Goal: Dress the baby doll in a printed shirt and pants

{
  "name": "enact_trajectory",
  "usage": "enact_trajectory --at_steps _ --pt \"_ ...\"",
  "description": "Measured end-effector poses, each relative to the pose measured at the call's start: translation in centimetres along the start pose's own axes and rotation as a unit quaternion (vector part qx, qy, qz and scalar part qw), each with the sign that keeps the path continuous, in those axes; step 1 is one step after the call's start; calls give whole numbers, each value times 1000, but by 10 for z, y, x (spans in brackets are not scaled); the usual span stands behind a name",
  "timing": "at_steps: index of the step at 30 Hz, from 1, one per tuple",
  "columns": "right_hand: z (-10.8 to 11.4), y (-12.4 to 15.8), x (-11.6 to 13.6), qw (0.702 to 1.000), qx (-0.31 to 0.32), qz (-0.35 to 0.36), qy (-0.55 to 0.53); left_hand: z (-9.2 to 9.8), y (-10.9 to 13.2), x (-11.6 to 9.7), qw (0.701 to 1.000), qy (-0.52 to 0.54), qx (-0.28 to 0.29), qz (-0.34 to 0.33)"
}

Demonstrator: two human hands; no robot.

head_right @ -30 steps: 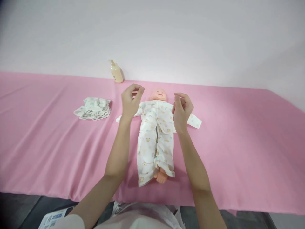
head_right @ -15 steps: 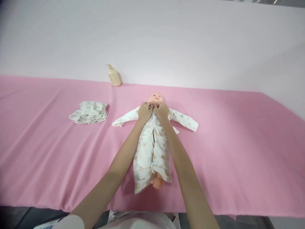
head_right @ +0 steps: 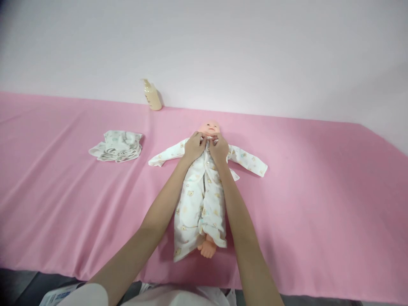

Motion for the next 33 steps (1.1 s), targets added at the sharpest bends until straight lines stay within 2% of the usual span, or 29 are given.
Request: enact_trajectory --at_steps 8,12,15,19,23,27,30,31,33 --pt "3 2 -1 999 -40 2 -28 -1 0 -6 1000 -22 13 -16" --pt "4 3 2 998 -37 22 -55 1 0 -7 1000 -18 9 -21" --pt "6 3 3 995 -28 11 -98 1 1 -6 1000 -10 9 -24" --pt "7 3 6 985 16 -70 -159 4 0 -6 1000 -4 14 -11" --pt "7 9 22 953 98 -154 -244 7 0 -7 999 25 25 -14" --pt "11 18 43 914 138 -183 -334 10 2 -10 998 60 28 -24" --pt "12 21 47 890 152 -190 -385 15 6 -14 993 104 33 -33" --pt "13 20 46 891 154 -189 -383 18 8 -16 990 125 42 -41" --pt "17 17 40 914 150 -174 -334 23 12 -21 980 174 76 -60"
Point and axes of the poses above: each hand's wrist, its own y-axis away from the middle knuckle, its own z-axis out of the back of the hand, x = y × z, the point moved 6 cm from there along -y, towards the middle knuckle, and after that the axes turned 6 degrees about x, right-handed, at the moved point
